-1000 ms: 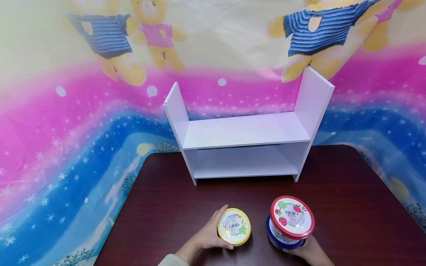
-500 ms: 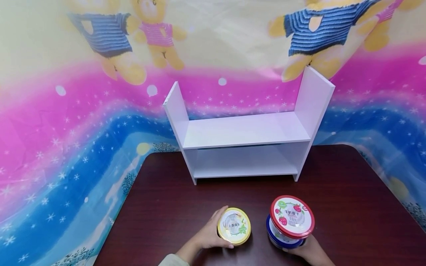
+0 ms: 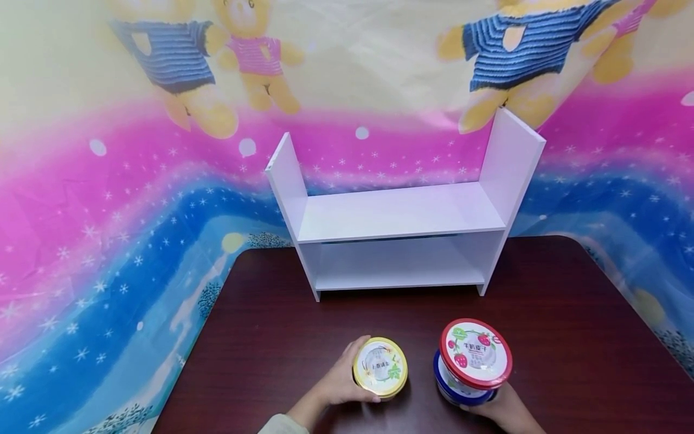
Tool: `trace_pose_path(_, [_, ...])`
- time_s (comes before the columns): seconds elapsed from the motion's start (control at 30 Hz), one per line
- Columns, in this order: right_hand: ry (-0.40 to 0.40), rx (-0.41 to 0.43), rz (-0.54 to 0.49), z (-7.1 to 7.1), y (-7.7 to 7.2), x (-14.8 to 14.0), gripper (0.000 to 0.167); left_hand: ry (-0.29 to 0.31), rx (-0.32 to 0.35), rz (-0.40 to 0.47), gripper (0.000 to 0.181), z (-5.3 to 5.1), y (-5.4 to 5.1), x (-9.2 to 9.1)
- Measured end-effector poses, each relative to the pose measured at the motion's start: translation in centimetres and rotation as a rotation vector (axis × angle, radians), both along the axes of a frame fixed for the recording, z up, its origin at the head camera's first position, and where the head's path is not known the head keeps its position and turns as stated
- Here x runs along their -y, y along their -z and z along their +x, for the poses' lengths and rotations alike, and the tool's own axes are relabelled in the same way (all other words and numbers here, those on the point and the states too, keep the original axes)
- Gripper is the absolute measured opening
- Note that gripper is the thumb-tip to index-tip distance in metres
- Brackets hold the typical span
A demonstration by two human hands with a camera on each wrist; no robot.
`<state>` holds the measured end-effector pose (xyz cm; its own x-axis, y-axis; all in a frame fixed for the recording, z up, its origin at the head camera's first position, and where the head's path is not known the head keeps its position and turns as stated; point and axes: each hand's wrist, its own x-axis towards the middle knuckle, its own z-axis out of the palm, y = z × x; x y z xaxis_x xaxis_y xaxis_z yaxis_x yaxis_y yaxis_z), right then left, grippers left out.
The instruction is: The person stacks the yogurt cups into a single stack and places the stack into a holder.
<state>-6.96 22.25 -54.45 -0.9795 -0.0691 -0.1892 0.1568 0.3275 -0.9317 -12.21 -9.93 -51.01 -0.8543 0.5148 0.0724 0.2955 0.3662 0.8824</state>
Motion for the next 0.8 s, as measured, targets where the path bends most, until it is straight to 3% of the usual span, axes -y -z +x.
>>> trace_pose_path(0.4, [0.003, 0.037, 0.008, -0.2, -0.1, 0.1, 0.076, -0.027, 0.001, 0.005, 0.103, -0.1, -0.6, -0.1])
trace_pose_path(0.6, [0.005, 0.04, -0.004, -0.2, -0.1, 0.1, 0.075, -0.018, -0.031, 0.022, 0.103, -0.7, -1.2, -0.4])
trace_pose_path(0.8, [-0.007, 0.046, -0.031, -0.1, -0.3, 0.0, 0.074, -0.013, -0.059, 0.036, 0.103, -1.6, -2.5, -0.7])
